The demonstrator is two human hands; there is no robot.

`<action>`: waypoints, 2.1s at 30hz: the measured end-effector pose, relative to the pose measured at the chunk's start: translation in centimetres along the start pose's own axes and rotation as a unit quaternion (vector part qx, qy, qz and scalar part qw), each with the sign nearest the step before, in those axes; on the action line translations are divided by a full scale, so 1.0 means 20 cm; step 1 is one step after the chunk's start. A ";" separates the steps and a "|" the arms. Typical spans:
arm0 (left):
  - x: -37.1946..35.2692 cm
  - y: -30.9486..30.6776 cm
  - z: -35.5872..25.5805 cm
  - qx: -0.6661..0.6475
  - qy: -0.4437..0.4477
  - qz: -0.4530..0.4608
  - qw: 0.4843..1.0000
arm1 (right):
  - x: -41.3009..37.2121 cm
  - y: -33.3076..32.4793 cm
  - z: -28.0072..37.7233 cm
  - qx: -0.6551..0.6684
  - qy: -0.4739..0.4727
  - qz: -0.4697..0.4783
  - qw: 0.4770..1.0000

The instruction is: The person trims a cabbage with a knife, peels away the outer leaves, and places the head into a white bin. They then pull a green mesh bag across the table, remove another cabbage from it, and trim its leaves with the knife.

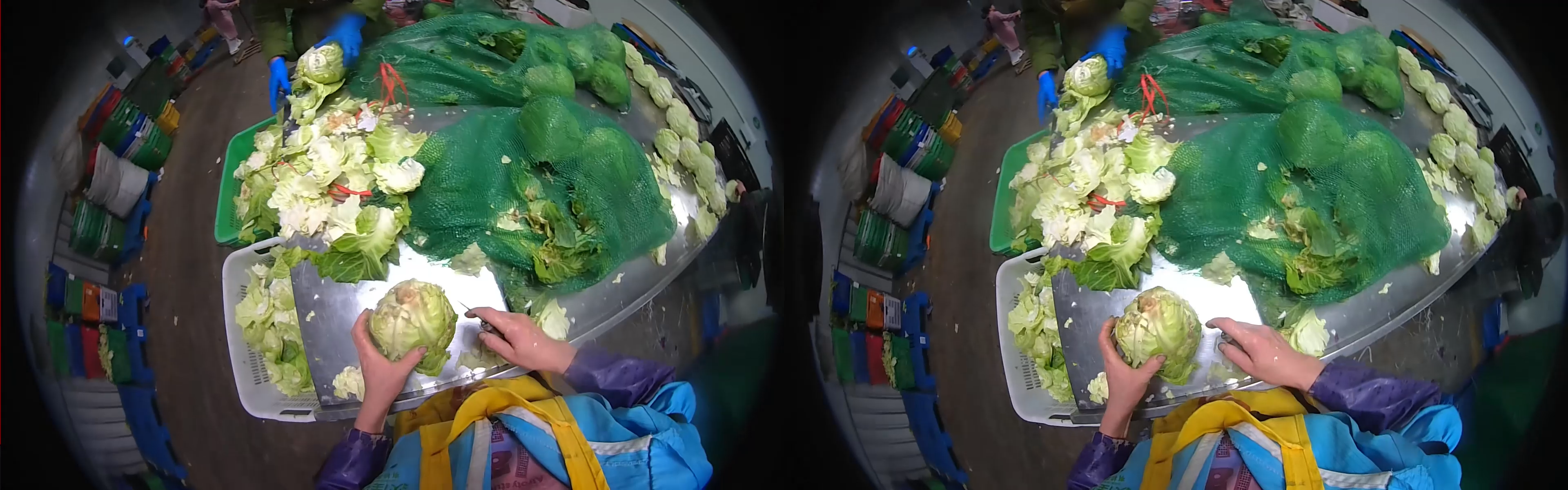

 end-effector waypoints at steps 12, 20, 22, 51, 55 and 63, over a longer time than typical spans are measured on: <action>0.12 0.21 -0.21 0.159 0.122 -0.031 0.979 | 0.11 -0.05 -0.08 -0.293 -0.049 0.141 0.944; 0.22 0.35 -0.33 0.237 0.163 -0.031 0.957 | 0.20 -0.03 -0.36 -0.246 0.034 0.191 0.950; 0.28 0.37 -0.30 0.255 0.125 0.003 0.959 | 0.21 -0.01 -0.43 -0.249 0.096 0.184 0.946; -0.11 -0.09 0.13 -0.241 -0.140 -0.029 0.960 | 0.27 0.33 -0.21 -0.163 0.018 0.271 0.949; -0.09 -0.12 0.15 -0.293 -0.131 -0.042 0.946 | 0.32 0.19 -0.52 -0.078 0.117 0.108 0.984; -0.03 -0.04 0.02 -0.177 -0.027 -0.017 0.984 | 0.35 -0.01 -0.08 -0.006 0.067 0.067 0.996</action>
Point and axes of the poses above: each hand's wrist, its own x-axis towards the middle knuckle, its own y-axis out of the palm, z = x × y, the point moved 9 cm from there along x, towards the middle knuckle, and after that the axes turned 6 degrees about -y, right-handed, at the moved point
